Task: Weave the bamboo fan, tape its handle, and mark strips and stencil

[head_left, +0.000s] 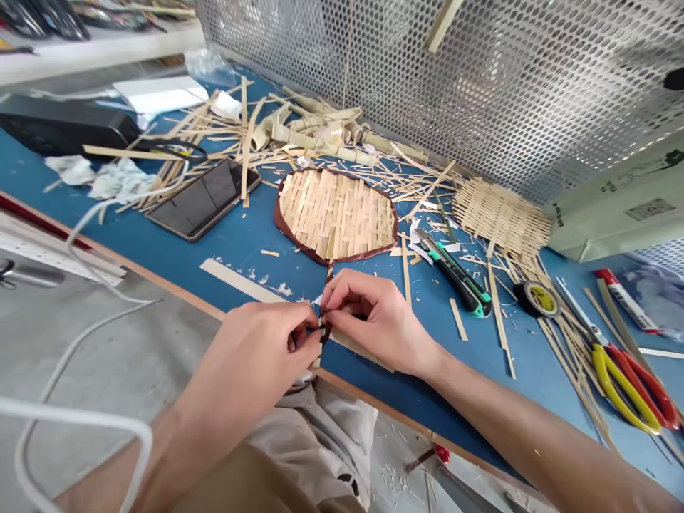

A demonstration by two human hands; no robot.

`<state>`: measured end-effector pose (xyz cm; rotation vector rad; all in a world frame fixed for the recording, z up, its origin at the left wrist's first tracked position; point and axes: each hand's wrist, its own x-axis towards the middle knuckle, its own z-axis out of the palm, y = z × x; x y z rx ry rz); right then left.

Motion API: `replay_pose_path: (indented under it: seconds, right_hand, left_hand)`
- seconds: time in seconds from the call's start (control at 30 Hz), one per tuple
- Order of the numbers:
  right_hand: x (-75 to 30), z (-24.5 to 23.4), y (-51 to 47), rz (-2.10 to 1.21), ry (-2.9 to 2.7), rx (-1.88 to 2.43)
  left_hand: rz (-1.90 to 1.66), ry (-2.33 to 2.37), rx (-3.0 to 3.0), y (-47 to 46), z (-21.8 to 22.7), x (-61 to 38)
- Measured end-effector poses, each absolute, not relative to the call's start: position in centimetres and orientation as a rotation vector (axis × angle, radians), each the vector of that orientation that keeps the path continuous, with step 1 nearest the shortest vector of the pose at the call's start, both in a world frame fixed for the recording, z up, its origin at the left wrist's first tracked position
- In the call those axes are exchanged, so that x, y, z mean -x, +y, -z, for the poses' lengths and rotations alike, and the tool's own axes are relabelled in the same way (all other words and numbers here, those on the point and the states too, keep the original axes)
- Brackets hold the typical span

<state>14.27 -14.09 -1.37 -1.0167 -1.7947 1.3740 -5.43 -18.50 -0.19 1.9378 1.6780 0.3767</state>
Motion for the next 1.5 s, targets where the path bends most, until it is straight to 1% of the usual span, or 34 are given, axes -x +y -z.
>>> replay_pose_path:
  seconds: [0.1,0.17,0.43,0.63,0.7,0.87,1.03,1.23,1.4,1.5]
  right_hand:
    - [-14.3,1.5,-14.0,-1.331,-1.828,1.012]
    - [-14.3,1.5,-14.0,-1.307,-1.841,1.017]
    - [-14.2,1.5,-14.7,-1.271,-1.816,1.062]
    - [-14.4,1.2,-15.8,-0.981,-1.939,1.035]
    - [-14.5,1.1,-16.1,-0.939,-1.939,1.044]
    - [-14.6,1.2,-16.2,-1.061,-1.79,1.133]
    - [-14.9,1.2,-15.8,-1.1,-1.737,1.114]
    - [-15.2,1.3,-15.2,-1.248,-1.574,1.079]
    - [-15.4,1.8,-14.8,-1.291,-1.411,1.165]
    - [-15.4,1.9,-14.7,-1.247,-1.438,1.217]
  left_hand:
    - [-0.209,1.749,-1.933,-18.4,-0.4,4.8]
    - [-0.158,1.764,-1.916,-18.3,-0.8,4.5]
    - [-0.209,1.66,-1.957,-18.5,-0.7,4.4]
    - [-0.117,1.65,-1.999,-18.6,-0.8,4.0]
    - [-0.085,1.656,-2.01,-18.6,-1.0,3.8]
    - [-0.089,1.663,-2.045,-18.5,-1.4,3.4]
    - [-0.222,1.639,-2.077,-17.7,-1.2,3.1]
    - [-0.427,1.54,-2.024,-16.7,-0.3,2.9]
    - [-0.527,1.459,-1.905,-16.0,0.0,3.5]
    - [-0.528,1.438,-1.89,-15.9,0.0,3.8]
